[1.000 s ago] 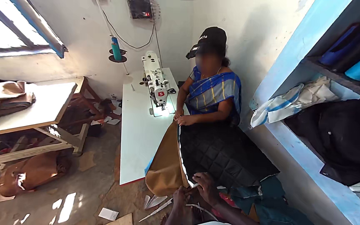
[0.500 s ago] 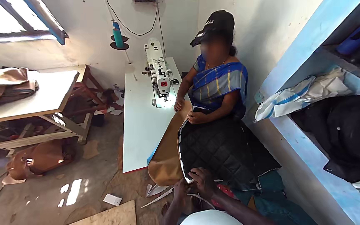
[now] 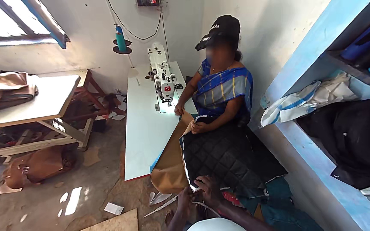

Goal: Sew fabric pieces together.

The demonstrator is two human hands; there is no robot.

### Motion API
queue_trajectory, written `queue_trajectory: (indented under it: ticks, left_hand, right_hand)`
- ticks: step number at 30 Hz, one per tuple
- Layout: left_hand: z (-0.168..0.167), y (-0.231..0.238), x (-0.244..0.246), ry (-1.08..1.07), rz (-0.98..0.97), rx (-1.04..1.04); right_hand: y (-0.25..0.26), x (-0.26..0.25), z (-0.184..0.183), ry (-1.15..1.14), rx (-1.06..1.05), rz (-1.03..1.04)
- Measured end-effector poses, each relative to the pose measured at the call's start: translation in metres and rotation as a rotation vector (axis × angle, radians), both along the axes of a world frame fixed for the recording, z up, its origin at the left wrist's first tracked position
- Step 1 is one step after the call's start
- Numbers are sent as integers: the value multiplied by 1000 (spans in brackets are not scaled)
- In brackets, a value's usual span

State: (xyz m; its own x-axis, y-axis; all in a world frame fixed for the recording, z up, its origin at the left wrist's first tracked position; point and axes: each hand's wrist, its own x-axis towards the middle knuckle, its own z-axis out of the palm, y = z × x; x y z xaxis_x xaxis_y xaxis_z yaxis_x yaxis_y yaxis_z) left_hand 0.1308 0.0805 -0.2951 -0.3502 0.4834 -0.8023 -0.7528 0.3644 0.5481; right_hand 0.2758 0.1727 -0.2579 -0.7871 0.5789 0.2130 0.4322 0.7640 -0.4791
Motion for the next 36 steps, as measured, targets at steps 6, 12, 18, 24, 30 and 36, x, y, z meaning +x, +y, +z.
queue_trajectory:
  ticks: [6, 12, 18, 24, 30, 36]
  left_hand:
    - [22, 1, 3, 19, 6, -21]
    - [31, 2, 7, 6, 25, -32]
    - [17, 2, 4, -8, 27, -11]
    - [26, 6, 5, -14, 28, -29]
    - [31, 4, 2, 11, 0, -37]
    - [50, 4, 3, 3, -12, -75]
  right_hand:
    - [0, -1, 0, 2, -10, 5]
    - [-1, -2, 1, 32, -19, -18]
    - [0, 1, -1, 39, -13, -34]
    - [2, 2, 1, 11, -43, -44]
    - [3, 6, 1, 57, -30, -61]
    - [26, 22, 19, 231, -84, -357]
